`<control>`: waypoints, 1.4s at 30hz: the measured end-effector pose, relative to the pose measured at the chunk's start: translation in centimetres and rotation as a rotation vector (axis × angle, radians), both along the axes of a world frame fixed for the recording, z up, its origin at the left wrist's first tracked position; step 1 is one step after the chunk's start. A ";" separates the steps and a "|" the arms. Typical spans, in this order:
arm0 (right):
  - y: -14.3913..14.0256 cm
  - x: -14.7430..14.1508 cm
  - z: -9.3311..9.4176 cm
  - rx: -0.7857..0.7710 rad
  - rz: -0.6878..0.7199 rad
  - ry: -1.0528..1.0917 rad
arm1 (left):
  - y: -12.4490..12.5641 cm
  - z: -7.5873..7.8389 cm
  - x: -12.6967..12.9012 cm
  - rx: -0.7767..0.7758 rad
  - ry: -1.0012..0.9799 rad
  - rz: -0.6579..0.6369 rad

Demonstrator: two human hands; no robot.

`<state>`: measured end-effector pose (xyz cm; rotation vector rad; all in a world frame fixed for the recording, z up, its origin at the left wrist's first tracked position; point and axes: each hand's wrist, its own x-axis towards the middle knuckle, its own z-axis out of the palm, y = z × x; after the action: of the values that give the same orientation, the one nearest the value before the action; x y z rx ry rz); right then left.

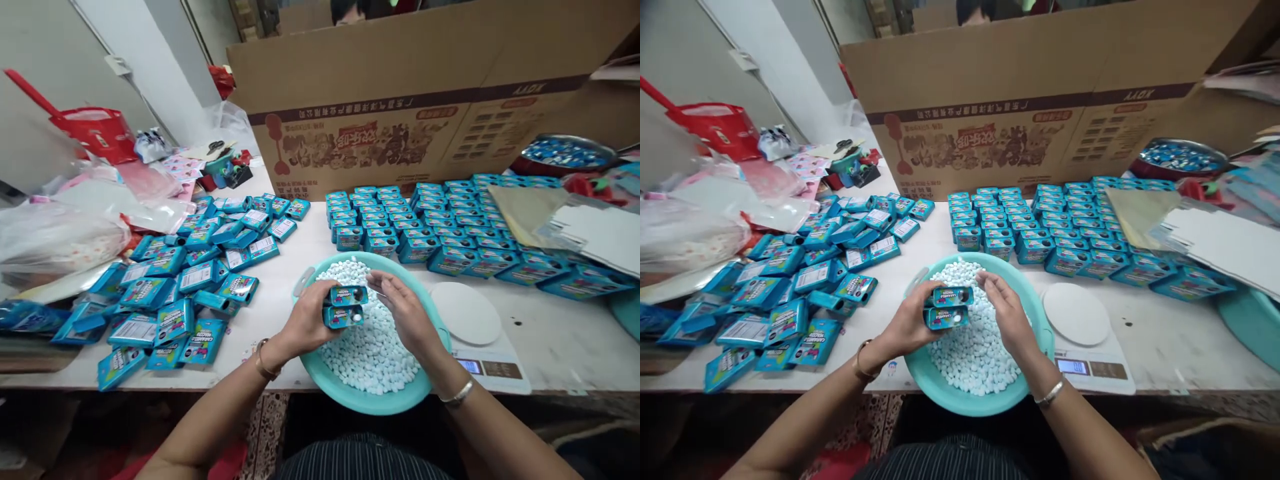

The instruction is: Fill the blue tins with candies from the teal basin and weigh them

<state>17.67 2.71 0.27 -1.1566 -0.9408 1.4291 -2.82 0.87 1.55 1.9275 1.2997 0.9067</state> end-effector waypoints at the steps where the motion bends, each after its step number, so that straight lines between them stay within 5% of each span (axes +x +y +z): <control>1: 0.0 0.0 0.2 0.006 0.003 0.003 | 0.0 0.0 -0.2 -0.014 -0.004 -0.010; 11: -1.3 1.6 2.7 0.306 0.331 -0.262 | -0.7 -1.1 -1.5 -0.287 -0.333 -0.058; 19: -1.6 2.0 5.0 0.651 0.477 -0.574 | -0.3 -0.3 -1.6 -0.248 -0.289 -0.265; 25: -1.9 4.8 5.2 0.690 0.257 -0.583 | -0.4 -2.2 -2.2 -0.238 -0.357 0.050; 28: -2.1 7.7 4.8 0.575 0.161 -0.530 | -0.5 -2.5 -2.3 -0.286 -0.527 0.195; 31: -1.9 12.3 3.8 0.445 -0.077 -0.439 | -0.8 -1.8 -1.8 -0.357 -0.634 0.337; 36: -1.1 19.8 0.3 0.379 -0.225 -0.441 | -1.0 -0.3 -0.3 -0.504 -0.655 0.532; 42: -0.1 21.4 -5.0 0.261 -0.153 -0.463 | -1.2 0.2 1.0 -0.489 -0.499 0.700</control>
<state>39.05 2.61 -4.76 -1.3534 -1.2851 0.8972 -1.81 -0.35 1.73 0.7943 1.6920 1.1592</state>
